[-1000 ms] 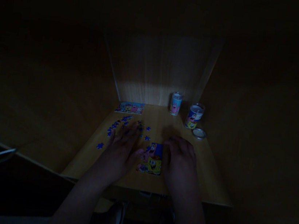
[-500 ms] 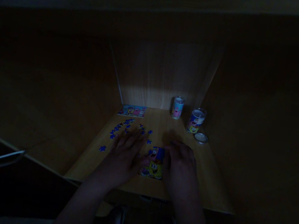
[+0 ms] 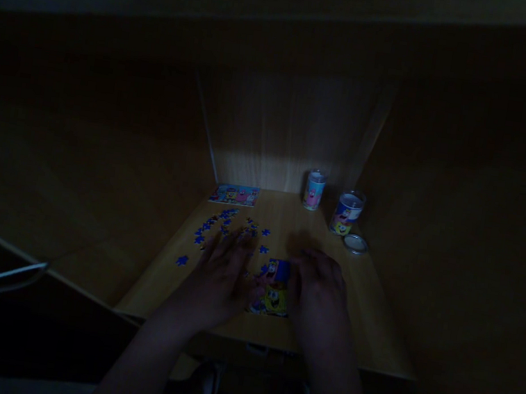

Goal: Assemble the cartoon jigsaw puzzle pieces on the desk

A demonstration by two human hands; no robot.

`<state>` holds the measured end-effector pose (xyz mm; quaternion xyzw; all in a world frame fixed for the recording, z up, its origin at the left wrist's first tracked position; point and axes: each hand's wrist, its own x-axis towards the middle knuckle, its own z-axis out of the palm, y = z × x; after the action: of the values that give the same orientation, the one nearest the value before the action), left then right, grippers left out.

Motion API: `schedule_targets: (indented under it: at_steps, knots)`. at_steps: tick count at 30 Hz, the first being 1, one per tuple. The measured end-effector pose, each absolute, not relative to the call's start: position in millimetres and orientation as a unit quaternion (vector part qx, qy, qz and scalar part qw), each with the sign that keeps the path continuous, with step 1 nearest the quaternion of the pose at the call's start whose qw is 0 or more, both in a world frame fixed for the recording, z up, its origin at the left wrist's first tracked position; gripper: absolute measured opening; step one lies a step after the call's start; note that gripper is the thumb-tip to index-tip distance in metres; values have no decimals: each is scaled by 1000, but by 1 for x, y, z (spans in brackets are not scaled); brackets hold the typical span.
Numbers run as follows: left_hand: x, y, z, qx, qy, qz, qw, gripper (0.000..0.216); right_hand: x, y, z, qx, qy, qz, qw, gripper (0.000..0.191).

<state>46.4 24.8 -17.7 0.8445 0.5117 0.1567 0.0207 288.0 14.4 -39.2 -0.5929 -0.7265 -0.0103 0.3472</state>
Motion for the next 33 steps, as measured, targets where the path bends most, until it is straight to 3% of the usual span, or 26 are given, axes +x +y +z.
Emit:
schedule_targets:
  at_steps: [33]
  knots:
    - [51, 31, -9, 831, 536, 125, 82, 88, 289, 15, -40, -584, -738, -26, 336, 22]
